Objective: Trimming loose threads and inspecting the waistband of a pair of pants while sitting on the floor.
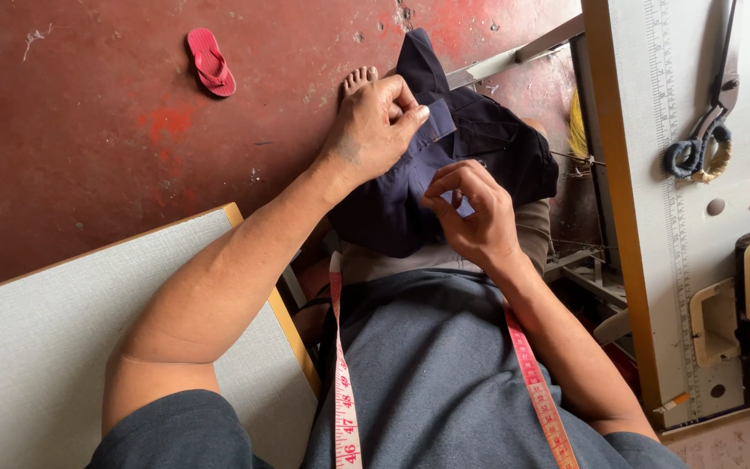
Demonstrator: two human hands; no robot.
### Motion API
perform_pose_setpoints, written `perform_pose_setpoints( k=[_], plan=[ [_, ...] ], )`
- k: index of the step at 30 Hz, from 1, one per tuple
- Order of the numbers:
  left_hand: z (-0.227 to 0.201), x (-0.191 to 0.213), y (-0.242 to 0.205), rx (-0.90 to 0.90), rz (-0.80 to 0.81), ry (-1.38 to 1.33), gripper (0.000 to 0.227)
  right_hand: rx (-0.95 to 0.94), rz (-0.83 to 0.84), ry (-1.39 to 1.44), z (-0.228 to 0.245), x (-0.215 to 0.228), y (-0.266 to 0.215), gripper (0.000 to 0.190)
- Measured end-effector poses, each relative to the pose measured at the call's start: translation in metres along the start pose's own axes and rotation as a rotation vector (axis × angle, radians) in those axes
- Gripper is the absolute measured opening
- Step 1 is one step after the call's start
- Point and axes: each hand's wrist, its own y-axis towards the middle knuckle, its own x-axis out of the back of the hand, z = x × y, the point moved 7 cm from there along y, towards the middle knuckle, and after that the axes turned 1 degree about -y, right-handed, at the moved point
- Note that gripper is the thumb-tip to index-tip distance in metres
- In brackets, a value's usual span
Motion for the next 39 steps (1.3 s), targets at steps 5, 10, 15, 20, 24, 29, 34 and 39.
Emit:
perform_pose_setpoints(
  k=[5, 10, 15, 20, 24, 29, 34, 39],
  plan=[
    [0.002, -0.002, 0.0, -0.001, -0.002, -0.003, 0.021, -0.026, 0.033, 0.101, 0.005, 0.005, -0.003, 0.019],
    [0.009, -0.002, 0.0, -0.023, -0.033, 0.033, 0.021, -0.083, 0.106, 0.305, 0.015, 0.011, -0.011, 0.017],
    [0.012, -0.005, 0.0, 0.016, -0.015, -0.011, 0.021, -0.01, 0.242, 0.469, 0.029, 0.01, -0.018, 0.013],
    [0.015, -0.004, 0.001, 0.085, 0.022, -0.154, 0.021, -0.181, 0.118, 0.659, -0.017, 0.013, -0.02, 0.013],
    [0.0, -0.003, 0.005, -0.017, 0.077, -0.031, 0.033, -0.227, -0.117, 0.754, -0.035, 0.038, -0.009, 0.019],
    [-0.051, 0.0, 0.0, -0.091, 0.307, -0.231, 0.029, -0.237, -0.228, 0.683, -0.049, 0.064, 0.005, 0.018],
    [-0.065, -0.001, -0.006, -0.221, 0.214, -0.008, 0.004, -0.253, -0.288, 0.365, -0.06, 0.092, 0.016, 0.017],
    [-0.067, 0.033, 0.004, -0.197, -0.05, -0.059, 0.008, 0.242, -0.414, -0.818, -0.012, 0.16, 0.032, 0.049]
  ],
)
